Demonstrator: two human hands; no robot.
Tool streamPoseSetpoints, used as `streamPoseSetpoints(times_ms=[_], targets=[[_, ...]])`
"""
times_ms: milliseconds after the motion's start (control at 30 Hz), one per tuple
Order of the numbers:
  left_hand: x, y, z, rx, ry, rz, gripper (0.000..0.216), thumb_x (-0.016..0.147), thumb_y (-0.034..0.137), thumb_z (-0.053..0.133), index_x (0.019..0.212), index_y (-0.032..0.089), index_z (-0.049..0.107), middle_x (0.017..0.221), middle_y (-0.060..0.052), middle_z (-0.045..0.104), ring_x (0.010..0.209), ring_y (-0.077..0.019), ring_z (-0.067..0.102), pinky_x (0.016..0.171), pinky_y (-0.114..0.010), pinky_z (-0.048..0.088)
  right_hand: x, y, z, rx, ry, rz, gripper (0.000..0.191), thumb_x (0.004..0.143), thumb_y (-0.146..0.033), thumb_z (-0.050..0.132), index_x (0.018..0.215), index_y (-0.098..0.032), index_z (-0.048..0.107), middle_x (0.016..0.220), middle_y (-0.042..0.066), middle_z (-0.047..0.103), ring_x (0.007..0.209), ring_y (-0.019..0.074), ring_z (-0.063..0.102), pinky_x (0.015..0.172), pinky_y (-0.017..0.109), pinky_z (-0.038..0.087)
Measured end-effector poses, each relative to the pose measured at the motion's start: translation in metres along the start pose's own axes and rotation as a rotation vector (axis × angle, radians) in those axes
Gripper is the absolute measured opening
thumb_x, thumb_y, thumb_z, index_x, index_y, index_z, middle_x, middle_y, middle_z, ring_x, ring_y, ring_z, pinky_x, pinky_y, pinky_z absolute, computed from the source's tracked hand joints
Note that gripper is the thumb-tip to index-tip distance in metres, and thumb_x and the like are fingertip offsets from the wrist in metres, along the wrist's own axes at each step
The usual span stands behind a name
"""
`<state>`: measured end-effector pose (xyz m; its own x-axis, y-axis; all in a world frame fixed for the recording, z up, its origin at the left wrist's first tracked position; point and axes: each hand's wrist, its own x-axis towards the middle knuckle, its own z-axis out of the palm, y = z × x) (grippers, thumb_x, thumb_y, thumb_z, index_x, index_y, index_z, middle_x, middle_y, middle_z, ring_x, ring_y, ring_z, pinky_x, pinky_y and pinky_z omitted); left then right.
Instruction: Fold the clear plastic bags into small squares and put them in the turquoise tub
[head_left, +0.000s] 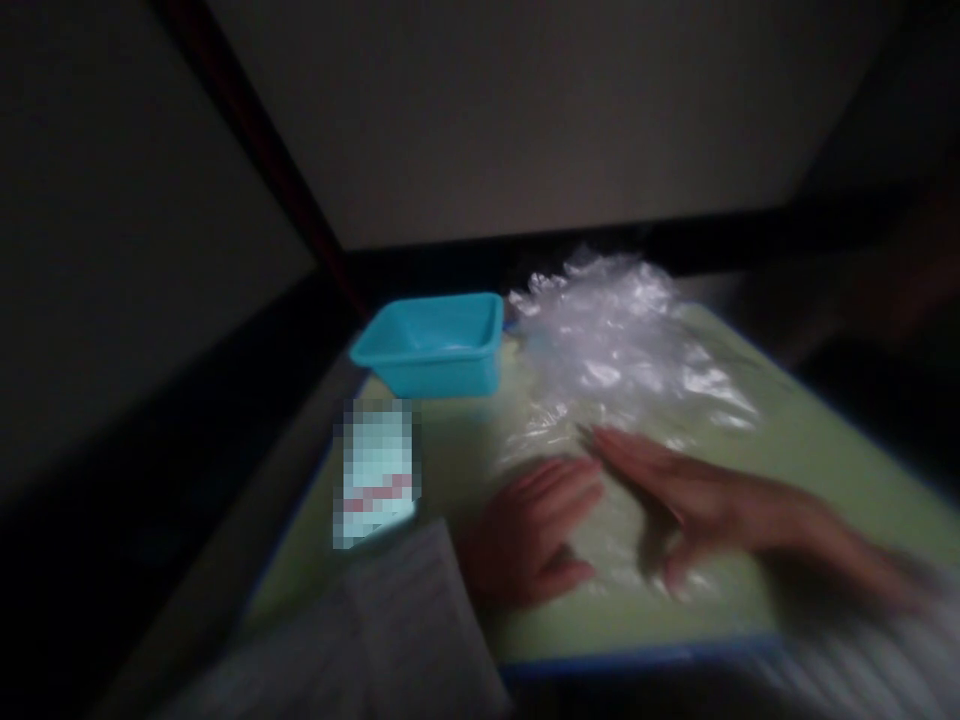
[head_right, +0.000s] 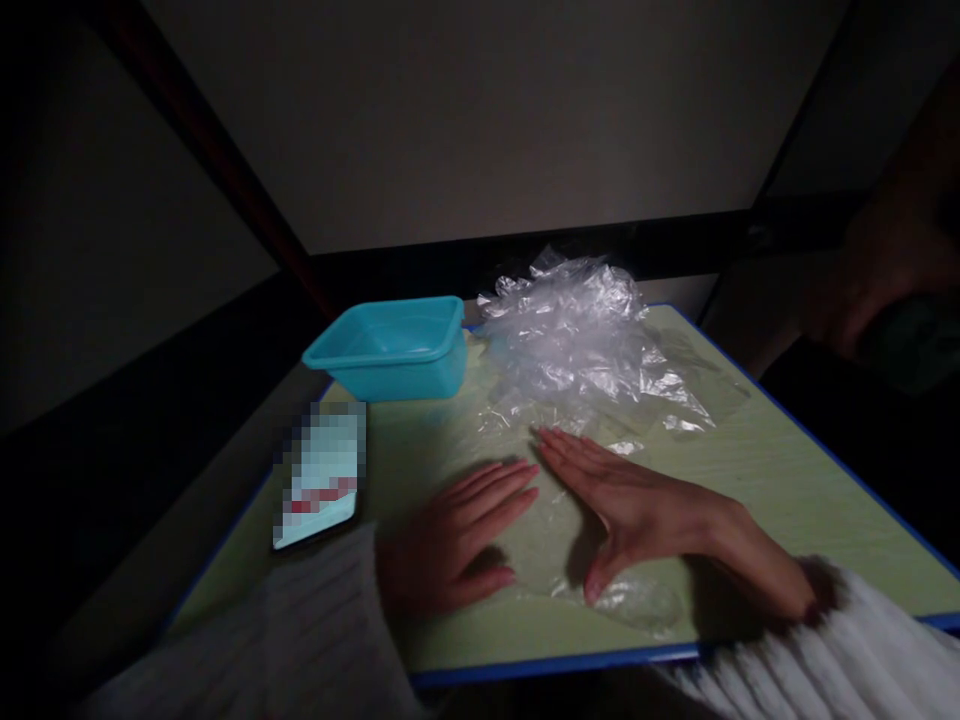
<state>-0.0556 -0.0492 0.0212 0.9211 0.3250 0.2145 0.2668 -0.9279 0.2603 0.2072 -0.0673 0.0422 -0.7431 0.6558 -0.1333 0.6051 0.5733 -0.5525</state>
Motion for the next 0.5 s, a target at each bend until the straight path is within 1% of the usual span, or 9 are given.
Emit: streamPoseSetpoints(times_ms=[67,133,200,333,500], targets=[[0.002,0.008,0.006,-0.018,-0.026,-0.014,0.06,0.09,0.045,0.043,0.136,0.007,0.038,0.149,-0.018,0.028,0.141,-0.0239,0.02,0.115,-0.041,0.019,0.006,0.001,0.006,-0.021,0.006,0.011,0.12,0.066,-0.063,0.068,0.146,-0.017,-0.009,0.154,0.015,-0.012,0.14,0.0337,-0.005,0.113,0.048,0.004],[0.002,0.012,0.011,-0.031,-0.058,-0.046,0.064,0.088,0.048,0.046,0.138,0.008,0.035,0.15,-0.017,0.025,0.141,-0.0252,0.018,0.115,-0.042,0.018,0.009,0.006,0.012,-0.024,-0.028,0.035,0.124,0.063,-0.065,0.069,0.146,-0.013,-0.007,0.153,0.018,-0.011,0.139,0.0352,-0.006,0.113,0.049,0.002],[0.0,0.012,0.013,-0.042,-0.088,-0.065,0.069,0.087,0.052,0.046,0.141,0.011,0.031,0.152,-0.016,0.022,0.142,-0.0267,0.015,0.115,-0.046,0.015,0.01,0.012,0.015,-0.017,-0.074,0.046,0.126,0.059,-0.067,0.07,0.147,-0.013,-0.003,0.153,0.019,-0.01,0.139,0.0369,-0.007,0.112,0.051,-0.002],[-0.005,0.01,0.011,-0.063,-0.126,-0.081,0.074,0.086,0.06,0.043,0.143,0.016,0.028,0.153,-0.013,0.019,0.142,-0.0279,0.011,0.115,-0.049,0.01,0.005,0.024,0.014,-0.023,-0.125,0.032,0.127,0.055,-0.066,0.073,0.148,-0.02,0.0,0.155,0.015,-0.008,0.138,0.0384,-0.008,0.108,0.058,-0.008],[-0.008,0.01,0.012,-0.061,-0.097,-0.083,0.073,0.086,0.061,0.04,0.144,0.018,0.026,0.153,-0.01,0.019,0.143,-0.0261,0.01,0.116,-0.046,0.008,-0.001,0.034,0.013,-0.02,-0.138,-0.017,0.135,0.046,-0.065,0.078,0.147,-0.028,-0.002,0.155,0.012,-0.009,0.139,0.0396,-0.007,0.106,0.06,-0.01]])
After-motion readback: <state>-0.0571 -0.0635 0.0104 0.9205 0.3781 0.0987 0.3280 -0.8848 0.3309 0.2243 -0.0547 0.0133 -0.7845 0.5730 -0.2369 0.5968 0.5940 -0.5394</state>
